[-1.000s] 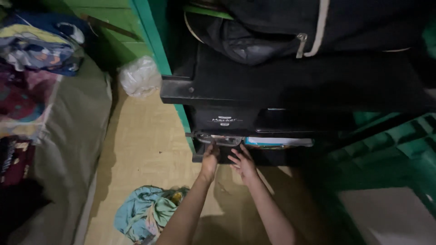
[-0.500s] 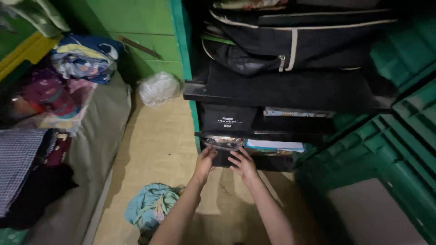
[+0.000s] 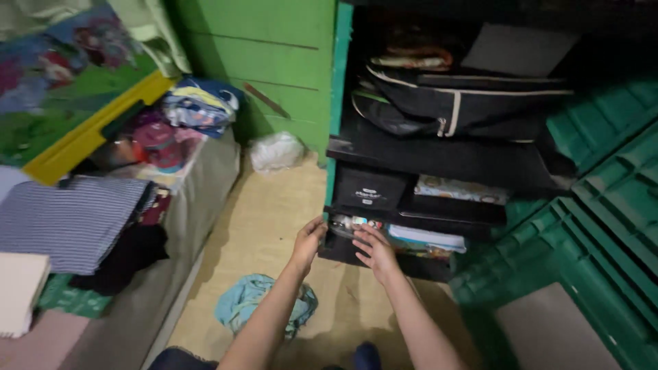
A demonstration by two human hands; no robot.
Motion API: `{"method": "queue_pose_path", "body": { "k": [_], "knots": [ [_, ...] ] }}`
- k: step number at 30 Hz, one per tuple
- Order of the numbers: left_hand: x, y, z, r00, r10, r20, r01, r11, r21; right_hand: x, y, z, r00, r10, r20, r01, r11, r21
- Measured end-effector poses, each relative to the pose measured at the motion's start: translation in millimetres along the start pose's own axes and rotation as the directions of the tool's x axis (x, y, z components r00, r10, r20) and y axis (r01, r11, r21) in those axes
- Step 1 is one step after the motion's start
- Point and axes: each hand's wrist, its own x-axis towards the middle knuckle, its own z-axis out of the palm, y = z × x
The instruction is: The person wipes a maroon phone case and a yellow plastic lid with a cloth, then places them on the bed. They pick up a small container of colorful items and put it into a drawer, followed by a notebook and a green pouch placed on a shelf. A maroon book is also placed on the shelf, and a red cup is moved on the bed.
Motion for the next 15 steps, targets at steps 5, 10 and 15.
{"method": "queue_pose_path", "body": {
  "k": [5, 10, 15],
  "knots": [
    [-67.3, 81.2, -35.5, 1.000, 0.018, -0.015, -0.018, 1.000, 0.021, -27.7, -11.9, 26.1, 0.998, -0.023, 0.055, 0.025, 0.999, -0.035],
    [-100.0, 114.1, -75.2, 0.995, 0.087, -0.047, -0.087, 0.996, -0.010, -63.0, -26.7, 51.8, 0.993, -0.056, 0.106, 0.065, 0.994, -0.090],
    [-146.7, 145.2, -99.4, 0.991, 0.109, -0.081, -0.109, 0.994, -0.005, -86.9, -37.9, 74.3, 0.983, -0.059, 0.173, 0.079, 0.991, -0.107]
  ]
}}
